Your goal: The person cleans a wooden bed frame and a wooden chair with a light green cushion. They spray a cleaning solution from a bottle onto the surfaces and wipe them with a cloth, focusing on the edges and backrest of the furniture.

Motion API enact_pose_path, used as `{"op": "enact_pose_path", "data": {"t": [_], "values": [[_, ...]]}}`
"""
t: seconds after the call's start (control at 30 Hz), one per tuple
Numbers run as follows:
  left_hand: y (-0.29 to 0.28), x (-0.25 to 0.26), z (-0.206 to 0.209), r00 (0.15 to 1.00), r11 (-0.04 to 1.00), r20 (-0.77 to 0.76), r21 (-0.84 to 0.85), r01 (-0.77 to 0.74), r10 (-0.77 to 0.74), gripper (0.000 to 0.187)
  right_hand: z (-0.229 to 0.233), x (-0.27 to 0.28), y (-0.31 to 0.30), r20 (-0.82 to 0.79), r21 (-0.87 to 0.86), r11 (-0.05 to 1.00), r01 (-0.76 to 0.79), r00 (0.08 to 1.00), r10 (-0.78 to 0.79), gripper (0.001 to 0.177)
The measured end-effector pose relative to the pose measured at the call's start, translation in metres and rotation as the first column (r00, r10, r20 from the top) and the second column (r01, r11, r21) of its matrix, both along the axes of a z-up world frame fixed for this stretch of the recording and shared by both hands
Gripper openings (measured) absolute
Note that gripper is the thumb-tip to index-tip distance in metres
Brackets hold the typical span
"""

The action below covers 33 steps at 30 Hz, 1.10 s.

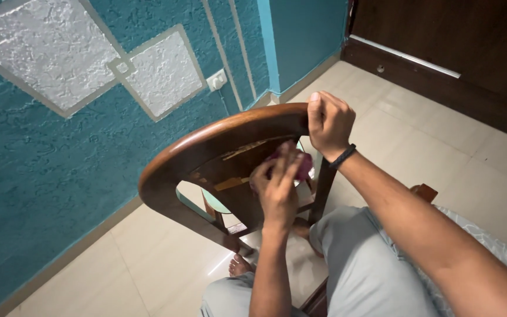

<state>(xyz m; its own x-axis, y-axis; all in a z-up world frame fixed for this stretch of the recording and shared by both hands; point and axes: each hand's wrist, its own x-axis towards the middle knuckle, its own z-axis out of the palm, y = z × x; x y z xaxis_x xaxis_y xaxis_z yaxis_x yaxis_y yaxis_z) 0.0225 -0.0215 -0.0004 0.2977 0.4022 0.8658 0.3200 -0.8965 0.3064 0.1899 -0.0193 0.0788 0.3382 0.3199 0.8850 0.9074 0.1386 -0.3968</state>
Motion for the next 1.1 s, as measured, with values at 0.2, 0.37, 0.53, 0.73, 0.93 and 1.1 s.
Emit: {"op": "enact_pose_path", "data": {"t": [0.2, 0.37, 0.53, 0.73, 0.93, 1.1], "values": [[-0.002, 0.000, -0.002, 0.997, 0.997, 0.029, 0.014, -0.073, 0.072, 0.047, -0.001, 0.001, 0.000, 0.026, 0.013, 1.000, 0.003, 1.000, -0.003, 0.047], [-0.002, -0.004, -0.001, 0.998, 1.000, 0.064, 0.006, -0.005, 0.005, 0.044, -0.001, 0.001, -0.005, 0.021, -0.014, 0.999, -0.034, 0.999, 0.035, 0.046], [-0.004, -0.005, 0.005, 0.992, 0.999, 0.123, -0.003, 0.038, -0.037, 0.043, -0.001, 0.003, -0.004, 0.009, -0.049, 0.999, -0.004, 1.000, 0.004, 0.047], [-0.004, -0.009, 0.002, 0.992, 0.996, 0.114, -0.053, 0.065, -0.059, 0.052, -0.003, 0.004, -0.004, 0.016, -0.056, 0.998, -0.019, 1.000, 0.020, 0.050], [-0.005, -0.011, 0.003, 0.989, 0.993, 0.123, -0.082, 0.089, -0.079, 0.057, 0.001, 0.009, -0.014, 0.135, -0.104, 0.989, -0.109, 0.983, 0.122, 0.063], [-0.007, -0.017, 0.005, 0.988, 0.992, 0.136, -0.090, 0.090, -0.077, 0.060, 0.002, 0.009, -0.017, 0.147, -0.144, 0.984, -0.102, 0.981, 0.123, 0.067]]}}
